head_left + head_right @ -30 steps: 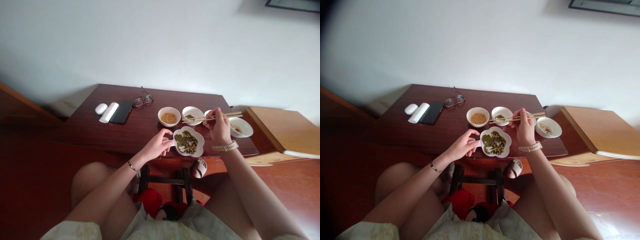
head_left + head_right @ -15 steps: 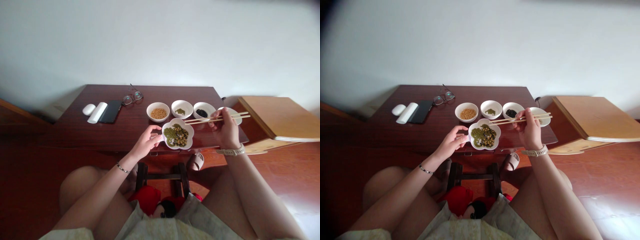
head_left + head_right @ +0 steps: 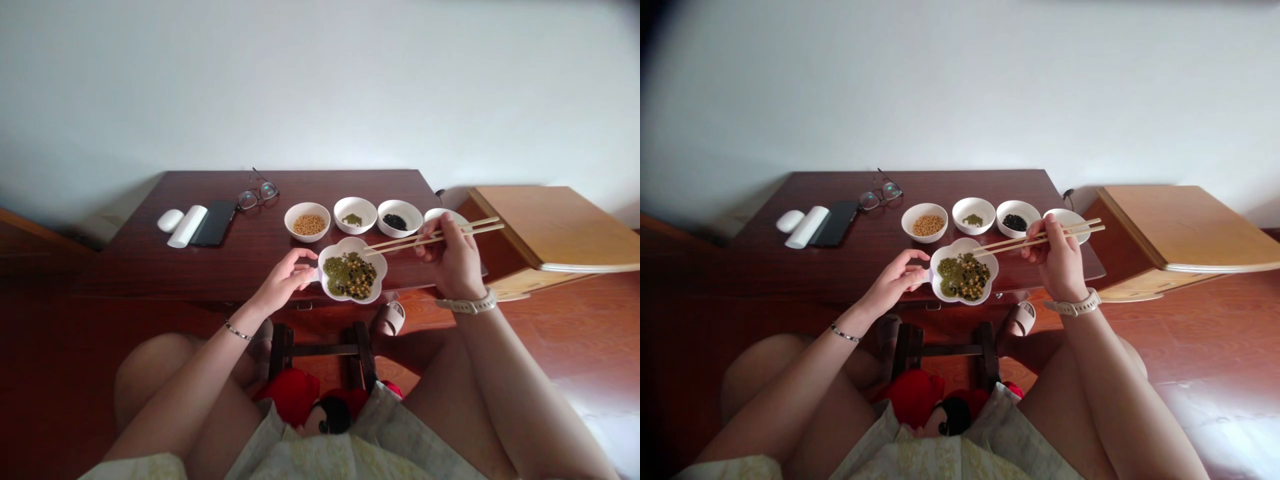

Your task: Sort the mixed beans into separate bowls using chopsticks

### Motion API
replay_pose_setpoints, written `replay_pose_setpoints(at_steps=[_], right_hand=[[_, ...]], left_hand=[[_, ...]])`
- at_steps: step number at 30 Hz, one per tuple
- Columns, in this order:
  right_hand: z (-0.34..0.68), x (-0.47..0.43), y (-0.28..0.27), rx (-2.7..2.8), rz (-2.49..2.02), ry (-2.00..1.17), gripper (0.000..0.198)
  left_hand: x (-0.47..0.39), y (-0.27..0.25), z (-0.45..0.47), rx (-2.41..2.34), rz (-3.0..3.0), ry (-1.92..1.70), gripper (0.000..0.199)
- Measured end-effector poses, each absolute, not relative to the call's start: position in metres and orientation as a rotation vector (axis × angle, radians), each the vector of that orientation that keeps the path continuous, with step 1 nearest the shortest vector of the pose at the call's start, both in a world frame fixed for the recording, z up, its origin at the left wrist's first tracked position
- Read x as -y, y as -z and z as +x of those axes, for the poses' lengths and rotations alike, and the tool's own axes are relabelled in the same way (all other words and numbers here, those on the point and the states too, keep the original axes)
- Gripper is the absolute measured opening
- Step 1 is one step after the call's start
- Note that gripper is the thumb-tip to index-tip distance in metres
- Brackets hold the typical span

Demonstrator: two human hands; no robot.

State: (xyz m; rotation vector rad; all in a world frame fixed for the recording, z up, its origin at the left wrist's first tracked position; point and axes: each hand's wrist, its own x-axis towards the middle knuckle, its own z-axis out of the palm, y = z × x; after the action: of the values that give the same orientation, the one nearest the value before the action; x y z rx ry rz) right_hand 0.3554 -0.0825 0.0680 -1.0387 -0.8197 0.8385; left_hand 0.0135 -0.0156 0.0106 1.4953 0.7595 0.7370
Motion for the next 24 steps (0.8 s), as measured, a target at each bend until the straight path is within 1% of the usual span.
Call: replay_pose_setpoints(at_steps=[11,19,24], right_hand=[[0.3587,0.0876,-0.0706,0.836,-1.090,-0.843,0.046],[0.3565,0.0862,-0.0710,0.851,-1.122,-0.852,0.046],[0.3568,0.0858,-0.0688,0.856,-1.130,-0.862,0.045]], left_hand=[[0.0142,-0.0099,0.0106,-0.759,1.508,-0.693,0.044],[0.0131,-0.0101,0.0094,-0.743,1.513,-0.692,0.038],[0.0131,-0.0111,0.0094,-0.746,1.512,-0.669,0.038]])
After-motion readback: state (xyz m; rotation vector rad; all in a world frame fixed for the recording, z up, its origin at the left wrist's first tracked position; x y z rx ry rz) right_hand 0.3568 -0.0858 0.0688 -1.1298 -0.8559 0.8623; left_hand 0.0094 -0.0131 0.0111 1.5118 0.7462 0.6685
